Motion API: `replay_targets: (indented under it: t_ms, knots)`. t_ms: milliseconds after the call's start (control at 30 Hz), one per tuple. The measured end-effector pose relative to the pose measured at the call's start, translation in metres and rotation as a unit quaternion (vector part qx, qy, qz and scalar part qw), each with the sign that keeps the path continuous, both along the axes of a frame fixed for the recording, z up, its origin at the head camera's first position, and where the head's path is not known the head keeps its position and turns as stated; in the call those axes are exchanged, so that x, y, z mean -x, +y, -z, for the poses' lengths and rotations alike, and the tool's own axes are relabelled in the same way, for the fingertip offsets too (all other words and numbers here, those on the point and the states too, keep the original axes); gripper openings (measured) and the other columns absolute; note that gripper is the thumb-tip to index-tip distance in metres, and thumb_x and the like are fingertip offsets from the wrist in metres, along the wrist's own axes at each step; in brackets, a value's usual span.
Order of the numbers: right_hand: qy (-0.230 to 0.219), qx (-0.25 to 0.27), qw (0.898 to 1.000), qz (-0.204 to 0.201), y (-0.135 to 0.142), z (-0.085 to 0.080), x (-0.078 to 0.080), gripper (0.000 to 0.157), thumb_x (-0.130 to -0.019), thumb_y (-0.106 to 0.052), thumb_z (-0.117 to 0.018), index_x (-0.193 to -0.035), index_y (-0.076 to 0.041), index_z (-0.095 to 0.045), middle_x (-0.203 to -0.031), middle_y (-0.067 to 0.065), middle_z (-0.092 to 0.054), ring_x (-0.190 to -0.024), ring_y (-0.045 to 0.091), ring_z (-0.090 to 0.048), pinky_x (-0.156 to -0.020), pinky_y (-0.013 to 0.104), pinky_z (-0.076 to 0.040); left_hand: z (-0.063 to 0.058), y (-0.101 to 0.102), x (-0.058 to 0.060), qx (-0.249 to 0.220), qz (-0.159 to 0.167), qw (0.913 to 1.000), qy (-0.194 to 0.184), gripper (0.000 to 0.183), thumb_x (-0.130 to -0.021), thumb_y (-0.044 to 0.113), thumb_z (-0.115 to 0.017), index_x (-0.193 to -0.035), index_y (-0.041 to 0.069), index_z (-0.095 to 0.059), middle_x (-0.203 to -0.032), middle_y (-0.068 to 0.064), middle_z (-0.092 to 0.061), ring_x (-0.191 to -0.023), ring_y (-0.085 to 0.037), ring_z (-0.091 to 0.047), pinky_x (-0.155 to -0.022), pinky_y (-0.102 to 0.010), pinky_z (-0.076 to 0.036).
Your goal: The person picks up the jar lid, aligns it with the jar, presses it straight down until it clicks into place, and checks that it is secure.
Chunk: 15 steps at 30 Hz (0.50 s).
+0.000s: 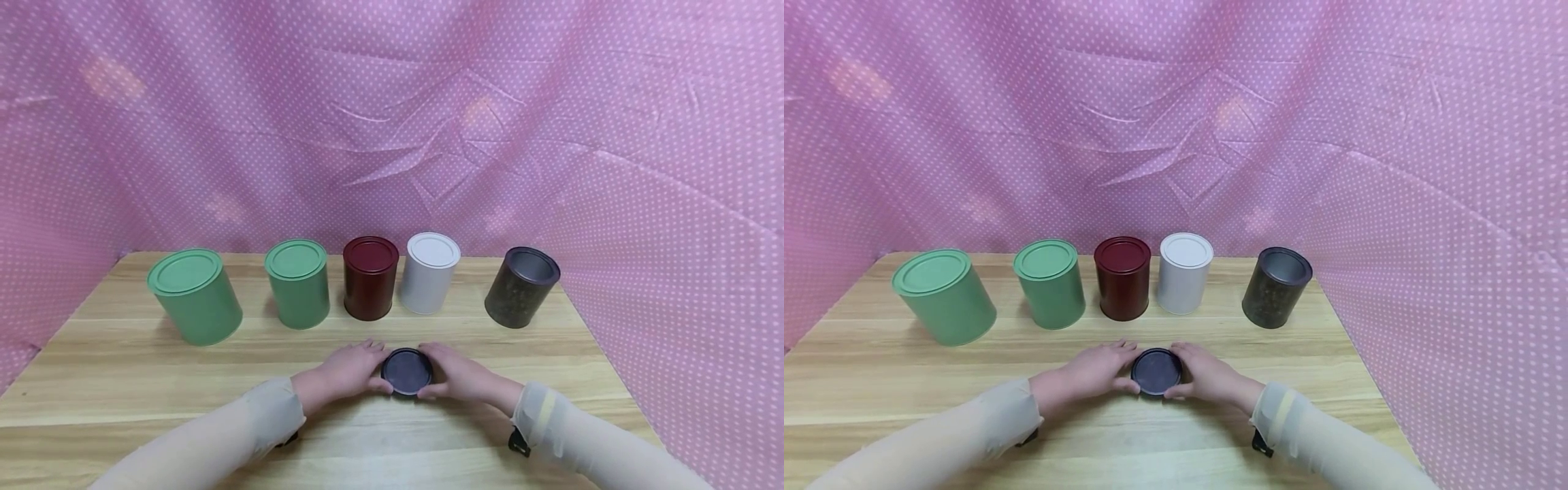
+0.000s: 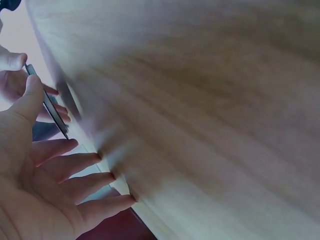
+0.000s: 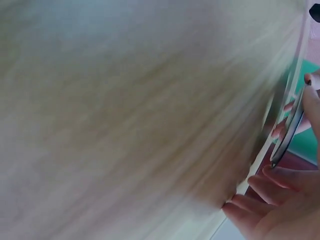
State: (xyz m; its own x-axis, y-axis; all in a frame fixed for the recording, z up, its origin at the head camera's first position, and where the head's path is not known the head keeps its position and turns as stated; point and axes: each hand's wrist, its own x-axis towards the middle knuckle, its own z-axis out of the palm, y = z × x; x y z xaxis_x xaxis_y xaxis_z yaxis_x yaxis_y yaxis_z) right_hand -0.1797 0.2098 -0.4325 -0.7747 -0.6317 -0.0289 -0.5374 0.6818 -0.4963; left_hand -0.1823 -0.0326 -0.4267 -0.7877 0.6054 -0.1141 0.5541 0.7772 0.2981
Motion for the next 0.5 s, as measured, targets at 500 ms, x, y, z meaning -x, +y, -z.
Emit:
replay_targets:
  t_ms: [500]
  knots:
    - [-0.066, 0.092, 0.992, 0.05, 0.019, -0.007, 0.009, 0.076, -0.081, -0.033, -0.078, -0.14, 0.001, -0.045, -0.134, 0.02, -0.056, -0.117, 0.033, -0.06, -0.099, 0.047, -0.049, -0.006, 0.007, 0.014, -0.112, -0.016, 0.9936, -0.002, 0.066, -0.083, 0.047, -0.071, -0.139, 0.017, -0.054, -0.108, -0.005, -0.071, -0.092, -0.017, -0.065, -0.084, -0.037, -0.054]
